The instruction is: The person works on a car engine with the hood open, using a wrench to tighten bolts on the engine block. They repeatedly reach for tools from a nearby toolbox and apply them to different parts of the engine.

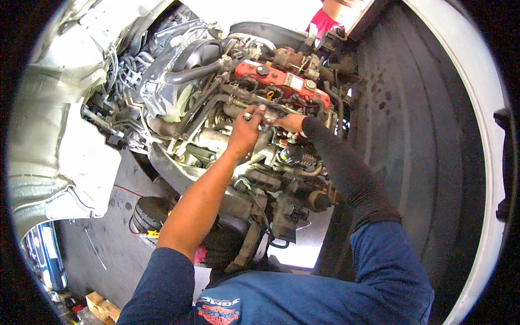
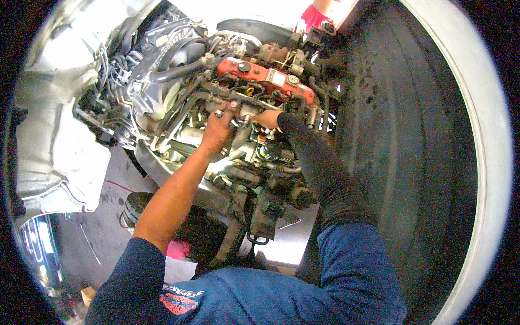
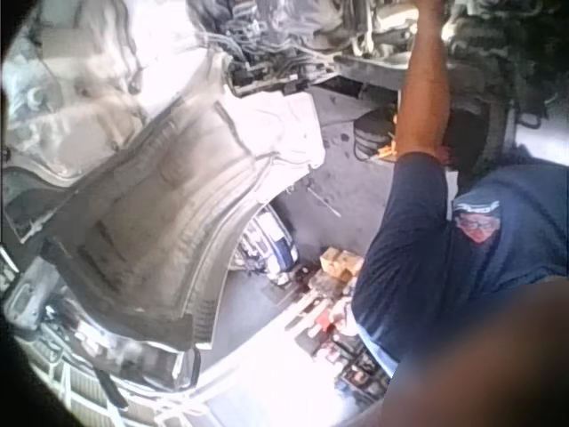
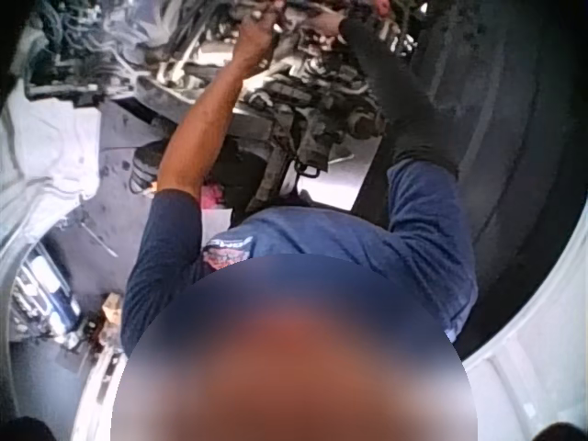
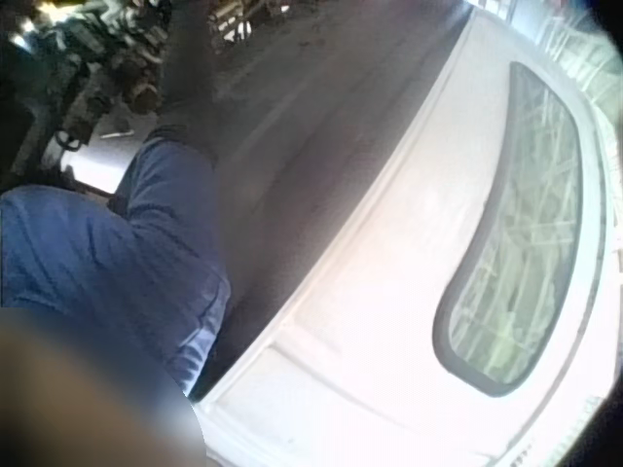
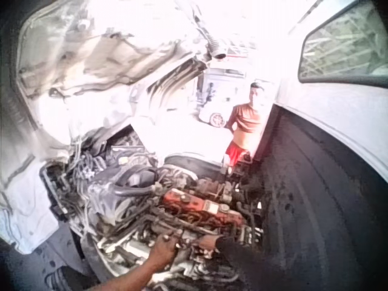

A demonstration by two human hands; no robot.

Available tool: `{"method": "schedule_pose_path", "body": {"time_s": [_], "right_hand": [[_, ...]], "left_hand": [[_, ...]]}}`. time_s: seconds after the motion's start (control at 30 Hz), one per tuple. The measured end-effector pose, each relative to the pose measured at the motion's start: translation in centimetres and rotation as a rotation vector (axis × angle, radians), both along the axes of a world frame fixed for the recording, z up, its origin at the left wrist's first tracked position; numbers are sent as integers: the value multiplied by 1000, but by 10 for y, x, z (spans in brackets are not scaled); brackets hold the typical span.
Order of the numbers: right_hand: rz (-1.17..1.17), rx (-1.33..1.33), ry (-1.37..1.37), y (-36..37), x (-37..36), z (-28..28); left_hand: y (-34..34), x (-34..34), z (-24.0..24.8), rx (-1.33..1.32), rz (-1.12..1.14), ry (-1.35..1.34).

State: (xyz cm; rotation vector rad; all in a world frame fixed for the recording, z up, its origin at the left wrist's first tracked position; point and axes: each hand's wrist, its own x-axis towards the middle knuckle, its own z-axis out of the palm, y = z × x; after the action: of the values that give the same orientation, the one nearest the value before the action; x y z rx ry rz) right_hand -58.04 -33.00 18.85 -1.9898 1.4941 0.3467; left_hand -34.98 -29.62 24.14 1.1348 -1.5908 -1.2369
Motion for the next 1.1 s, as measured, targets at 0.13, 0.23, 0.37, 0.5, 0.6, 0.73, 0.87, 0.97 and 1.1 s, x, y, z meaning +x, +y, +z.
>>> {"method": "schedule_pose_path", "body": {"time_s": [0.13,0.23,0.37,0.5,0.6,0.73,0.87,0.97,1.1], "right_hand": [[-63,16,-88,5,5,10],[-170,18,-75,4,4,7],[-144,-73,-124,-5,-10,-23],[64,2,-306,-20,-27,-59],[-283,194,-196,-34,-27,-77],[-395,263,-177,-40,-27,-85],[-79,28,-558,-27,-33,-77],[-398,179,-230,-19,-23,-60],[-410,204,-257,-6,-13,-29]], "left_hand": [[-6,-12,-11,-30,28,-37],[-10,-11,-16,29,57,-152],[2,-28,-20,-107,-4,-34],[23,-70,-26,-377,-279,-270],[37,-90,-33,-504,-336,-309],[37,-89,-33,-459,-371,-292],[25,-76,-35,-274,-156,-267],[1,-52,-43,-836,226,-353],[-27,-22,-63,-114,223,310]]}}
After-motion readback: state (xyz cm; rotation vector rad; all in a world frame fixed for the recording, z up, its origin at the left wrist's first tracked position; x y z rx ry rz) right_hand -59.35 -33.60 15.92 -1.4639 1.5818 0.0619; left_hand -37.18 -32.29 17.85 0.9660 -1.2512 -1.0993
